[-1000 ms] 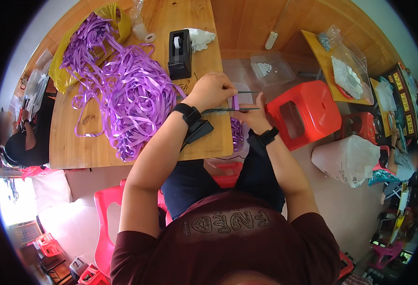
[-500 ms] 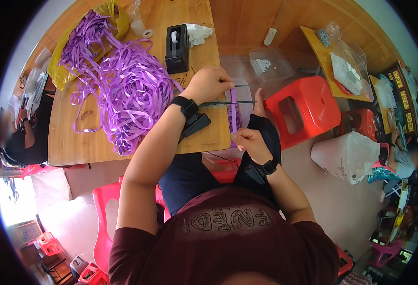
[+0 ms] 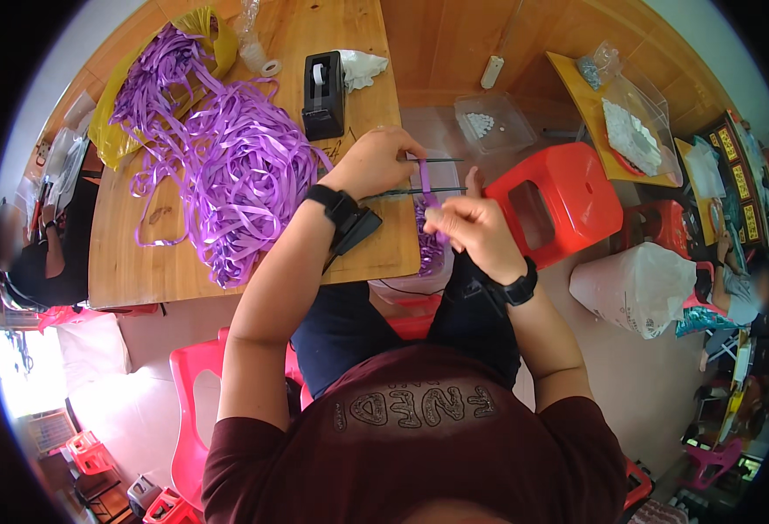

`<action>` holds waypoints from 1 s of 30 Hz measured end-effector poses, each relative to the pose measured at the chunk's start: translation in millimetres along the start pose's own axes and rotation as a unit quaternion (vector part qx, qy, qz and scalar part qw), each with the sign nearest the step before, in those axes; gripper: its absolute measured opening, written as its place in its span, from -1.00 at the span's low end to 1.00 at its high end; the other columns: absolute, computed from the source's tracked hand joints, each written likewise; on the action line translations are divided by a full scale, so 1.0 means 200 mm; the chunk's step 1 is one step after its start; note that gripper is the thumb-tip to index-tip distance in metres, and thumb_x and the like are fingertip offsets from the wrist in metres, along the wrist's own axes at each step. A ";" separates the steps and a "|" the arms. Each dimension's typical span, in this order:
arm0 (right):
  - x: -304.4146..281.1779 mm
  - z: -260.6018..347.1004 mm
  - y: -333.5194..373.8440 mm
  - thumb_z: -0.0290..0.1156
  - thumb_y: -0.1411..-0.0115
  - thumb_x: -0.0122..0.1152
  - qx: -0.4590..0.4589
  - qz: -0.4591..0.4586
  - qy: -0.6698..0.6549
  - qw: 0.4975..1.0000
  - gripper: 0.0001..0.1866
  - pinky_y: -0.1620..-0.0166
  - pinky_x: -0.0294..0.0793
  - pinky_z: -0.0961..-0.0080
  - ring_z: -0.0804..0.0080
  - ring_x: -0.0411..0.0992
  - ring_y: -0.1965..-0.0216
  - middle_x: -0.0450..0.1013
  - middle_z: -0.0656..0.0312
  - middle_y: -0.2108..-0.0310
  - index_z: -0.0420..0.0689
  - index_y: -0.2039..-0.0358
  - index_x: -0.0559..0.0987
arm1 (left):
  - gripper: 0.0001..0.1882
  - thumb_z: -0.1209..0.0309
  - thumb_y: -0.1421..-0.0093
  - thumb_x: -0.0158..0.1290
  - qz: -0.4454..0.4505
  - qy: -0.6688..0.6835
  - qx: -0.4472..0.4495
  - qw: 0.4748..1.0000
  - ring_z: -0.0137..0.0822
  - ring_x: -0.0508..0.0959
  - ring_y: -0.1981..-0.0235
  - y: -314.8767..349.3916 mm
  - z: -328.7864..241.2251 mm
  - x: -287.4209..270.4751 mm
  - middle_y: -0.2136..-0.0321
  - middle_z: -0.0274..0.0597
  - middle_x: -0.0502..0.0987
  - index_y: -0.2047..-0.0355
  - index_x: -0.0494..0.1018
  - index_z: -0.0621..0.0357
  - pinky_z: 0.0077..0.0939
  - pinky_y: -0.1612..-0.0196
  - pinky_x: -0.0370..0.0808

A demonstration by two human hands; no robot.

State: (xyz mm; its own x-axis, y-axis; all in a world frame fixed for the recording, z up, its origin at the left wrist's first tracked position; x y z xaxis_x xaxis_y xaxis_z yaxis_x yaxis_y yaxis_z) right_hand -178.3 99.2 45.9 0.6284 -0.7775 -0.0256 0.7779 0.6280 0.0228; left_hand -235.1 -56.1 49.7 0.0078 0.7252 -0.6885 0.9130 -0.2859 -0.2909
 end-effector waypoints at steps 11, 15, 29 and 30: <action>-0.22 0.02 -0.18 -0.14 -0.33 0.19 -0.004 -0.120 -0.173 0.978 -0.63 0.57 0.13 0.69 0.74 0.16 0.66 0.30 0.45 0.65 -0.25 0.26 0.65 | -0.75 0.30 -0.18 0.20 0.036 -0.029 -0.101 0.994 -0.21 0.53 0.56 -0.08 -0.05 -0.06 0.54 -0.06 0.57 0.32 0.58 0.28 -0.34 0.44 0.44; -0.37 -0.16 -0.17 -0.11 -0.34 0.18 0.000 -0.168 -0.175 0.970 -0.61 0.57 0.11 0.66 0.73 0.13 0.66 0.26 0.46 0.68 -0.25 0.25 0.64 | -0.64 0.17 -0.16 0.20 0.079 0.017 -0.135 0.988 -0.02 0.62 0.34 -0.14 0.16 -0.01 0.41 0.07 0.63 0.30 0.59 0.30 -0.28 0.23 0.51; -0.24 -0.57 -0.34 -0.41 -0.34 0.14 0.035 -0.037 -0.318 0.947 -0.65 0.45 0.29 0.65 0.63 0.26 0.52 0.41 0.36 0.37 -0.14 -0.12 0.49 | -0.63 0.16 -0.11 0.25 0.097 -0.048 -0.153 0.982 -0.09 0.60 0.39 -0.20 0.18 0.04 0.47 0.04 0.60 0.35 0.59 0.29 -0.31 0.28 0.50; -0.22 -0.57 -0.36 -0.42 -0.34 0.13 0.045 -0.022 -0.343 0.938 -0.63 0.43 0.31 0.65 0.62 0.28 0.51 0.42 0.35 0.35 -0.13 -0.15 0.46 | -0.66 0.20 -0.12 0.25 0.094 -0.061 -0.146 0.983 -0.15 0.59 0.44 -0.21 0.17 0.04 0.51 0.02 0.59 0.37 0.59 0.30 -0.34 0.32 0.49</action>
State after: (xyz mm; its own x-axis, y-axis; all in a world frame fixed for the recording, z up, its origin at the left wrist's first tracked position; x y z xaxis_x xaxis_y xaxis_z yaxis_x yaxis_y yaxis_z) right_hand -261.1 92.2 -69.5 0.4225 -0.6608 0.6204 0.7808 0.6129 0.1211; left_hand -286.5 -59.9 34.1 0.1553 0.5914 -0.7913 0.9783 -0.2031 0.0402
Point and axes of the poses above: each hand's wrist, its own y-axis away from the middle knuckle, its own x-axis out of the palm, z = x × y, the point moved 8 cm from there along -y, towards the middle knuckle
